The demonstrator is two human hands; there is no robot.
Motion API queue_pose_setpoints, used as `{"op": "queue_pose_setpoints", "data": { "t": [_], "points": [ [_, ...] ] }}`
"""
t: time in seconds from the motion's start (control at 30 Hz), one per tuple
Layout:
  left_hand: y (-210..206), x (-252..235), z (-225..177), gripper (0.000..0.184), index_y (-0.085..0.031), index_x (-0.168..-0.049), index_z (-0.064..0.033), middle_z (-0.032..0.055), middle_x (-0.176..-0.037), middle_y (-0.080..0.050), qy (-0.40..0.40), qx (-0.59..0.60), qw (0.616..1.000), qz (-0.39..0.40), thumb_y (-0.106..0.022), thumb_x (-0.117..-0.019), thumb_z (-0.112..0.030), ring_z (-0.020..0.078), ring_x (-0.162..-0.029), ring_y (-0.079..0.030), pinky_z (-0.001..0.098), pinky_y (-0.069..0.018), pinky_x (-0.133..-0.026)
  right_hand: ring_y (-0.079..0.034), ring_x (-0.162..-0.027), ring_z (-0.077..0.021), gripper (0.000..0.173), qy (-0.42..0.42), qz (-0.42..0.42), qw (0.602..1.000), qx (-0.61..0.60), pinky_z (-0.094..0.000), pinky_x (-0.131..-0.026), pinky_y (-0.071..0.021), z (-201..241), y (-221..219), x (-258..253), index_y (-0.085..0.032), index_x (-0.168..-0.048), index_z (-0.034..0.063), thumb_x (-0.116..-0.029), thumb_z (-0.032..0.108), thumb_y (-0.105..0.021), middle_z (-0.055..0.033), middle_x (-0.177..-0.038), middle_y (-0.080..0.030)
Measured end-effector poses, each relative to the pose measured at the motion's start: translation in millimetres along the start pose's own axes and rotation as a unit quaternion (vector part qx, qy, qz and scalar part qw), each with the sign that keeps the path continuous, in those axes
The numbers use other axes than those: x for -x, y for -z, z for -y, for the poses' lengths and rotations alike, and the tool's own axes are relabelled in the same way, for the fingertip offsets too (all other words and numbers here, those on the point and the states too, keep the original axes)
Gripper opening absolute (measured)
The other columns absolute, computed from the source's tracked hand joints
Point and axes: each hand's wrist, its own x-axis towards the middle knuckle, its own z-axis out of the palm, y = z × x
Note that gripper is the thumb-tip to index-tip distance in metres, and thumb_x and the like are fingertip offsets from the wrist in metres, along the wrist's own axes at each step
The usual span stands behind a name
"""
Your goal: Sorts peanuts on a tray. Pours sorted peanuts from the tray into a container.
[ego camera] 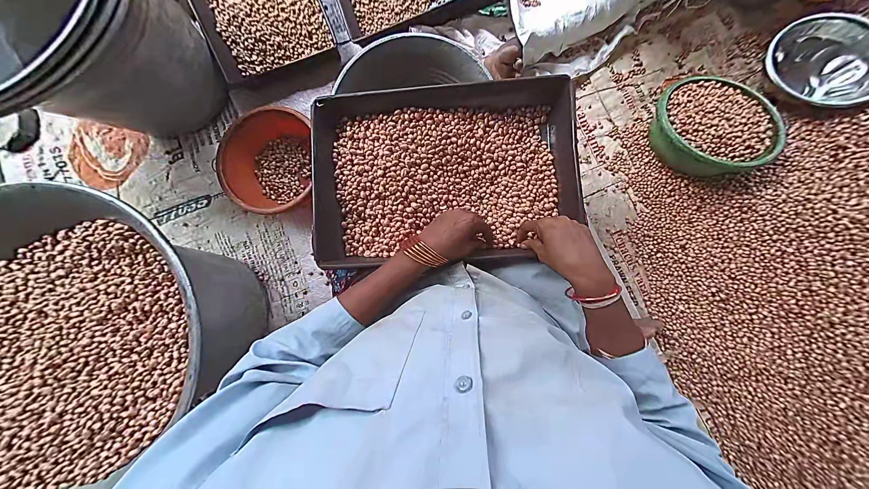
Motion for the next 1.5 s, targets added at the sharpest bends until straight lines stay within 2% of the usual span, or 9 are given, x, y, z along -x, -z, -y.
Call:
{"op": "queue_pose_setpoints", "data": {
  "t": [0.3, 0.4, 0.53, 0.67, 0.8, 1.07, 1.2, 1.37, 1.5],
  "points": [
    [-5, -14, -1, 0.017, -0.078, -0.105, -0.0076, 0.0157, -0.104, -0.075, -0.004, -0.028, 0.999, 0.029, -0.062, -0.0986, -0.009, 0.0351, -0.101, -0.072, 0.057, -0.0552, -0.088, -0.069, -0.085, -0.038, 0.012, -0.053, 0.101, 0.993, 0.004, -0.0593, -0.074, -0.0513, -3, 9, -13, -0.076, -0.103, 0.0095, -0.0981, 0.019, -0.07, -0.0165, -0.088, -0.072],
    [-4, -16, -2, 0.019, -0.077, -0.106, -0.008, 0.0158, -0.105, -0.075, 0.0, -0.039, 0.998, 0.044, -0.06, -0.0992, -0.009, 0.0354, -0.103, -0.071, 0.0571, -0.0549, -0.089, -0.046, -0.047, -0.0212, 0.008, -0.01, -0.014, 0.99, -0.14, -0.0409, -0.046, -0.0373, -22, 9, 1, -0.073, -0.093, 0.0102, -0.0949, 0.017, -0.073, -0.0054, -0.057, -0.052],
    [-5, -19, -3, 0.021, -0.077, -0.108, -0.0072, 0.0166, -0.107, -0.074, 0.003, -0.046, 0.997, 0.06, -0.058, -0.0998, -0.009, 0.0364, -0.104, -0.071, 0.0587, -0.0548, -0.087, -0.045, -0.042, -0.0141, 0.007, -0.051, -0.084, 0.955, -0.279, -0.0308, -0.039, -0.0371, -31, 7, 12, -0.058, -0.1, 0.0089, -0.0948, 0.006, -0.054, -0.0064, -0.066, -0.055],
    [-8, -18, 2, 0.018, -0.076, -0.103, -0.0034, 0.0174, -0.102, -0.074, -0.02, -0.039, 0.998, 0.053, -0.058, -0.1005, -0.009, 0.0364, -0.1, -0.072, 0.0575, -0.0554, -0.086, -0.049, -0.053, -0.0198, 0.008, -0.021, -0.079, 0.979, -0.189, -0.041, -0.05, -0.0408, -19, -7, -6, -0.069, -0.099, 0.0104, -0.0915, 0.01, -0.069, -0.0064, -0.068, -0.057],
    [-2, -13, 1, 0.018, -0.076, -0.102, -0.0035, 0.016, -0.103, -0.074, 0.002, -0.052, 0.997, 0.058, -0.059, -0.1002, -0.011, 0.0349, -0.098, -0.072, 0.0567, -0.0562, -0.085, -0.071, -0.098, -0.0368, 0.016, 0.006, -0.028, 0.993, -0.113, -0.0576, -0.084, -0.055, -5, -20, -22, -0.076, -0.108, 0.0057, -0.0936, 0.012, -0.072, -0.0183, -0.102, -0.073],
    [-8, -14, 3, 0.014, -0.076, -0.101, 0.0013, 0.0232, -0.098, -0.074, -0.025, -0.059, 0.998, 0.019, -0.064, -0.095, -0.003, 0.0434, -0.092, -0.072, 0.0676, -0.0533, -0.084, -0.067, -0.109, -0.0342, 0.019, 0.008, -0.012, 0.993, -0.118, -0.0524, -0.09, -0.0522, -9, -25, -21, -0.071, -0.113, -0.0009, -0.0985, 0.005, -0.06, -0.0184, -0.111, -0.071],
    [8, -4, 14, 0.015, -0.075, -0.101, -0.005, -0.0006, -0.084, -0.073, 0.041, 0.107, 0.992, -0.043, -0.064, -0.0899, -0.009, 0.0056, -0.07, -0.064, 0.0284, -0.0533, -0.069, -0.067, -0.108, -0.0343, 0.02, 0.022, -0.016, 0.987, -0.161, -0.0515, -0.093, -0.0504, -13, -18, -20, -0.071, -0.112, -0.0027, -0.0997, 0.009, -0.062, -0.0196, -0.109, -0.071],
    [33, 11, 46, 0.021, -0.07, -0.089, -0.0233, -0.0107, -0.077, -0.068, 0.06, 0.462, 0.877, -0.117, -0.05, -0.0909, -0.018, -0.0003, -0.062, -0.06, 0.0158, -0.0507, -0.058, -0.062, -0.075, -0.0147, 0.023, 0.05, -0.098, 0.899, -0.424, -0.0331, -0.074, -0.0518, -36, -5, -12, -0.067, -0.111, -0.0049, -0.1071, 0.012, -0.053, -0.0112, -0.088, -0.067],
    [35, 27, 33, 0.012, -0.065, -0.1, -0.0069, -0.0071, -0.071, -0.06, 0.134, 0.341, 0.924, -0.111, -0.053, -0.0996, -0.005, -0.0019, -0.057, -0.053, 0.0153, -0.0455, -0.054, -0.053, -0.063, -0.0012, 0.029, 0.015, -0.107, 0.708, -0.698, -0.0162, -0.054, -0.0446, -37, -3, 2, -0.055, -0.106, 0.0132, -0.1123, 0.022, -0.028, 0.0051, -0.087, -0.06]
  ]
}}
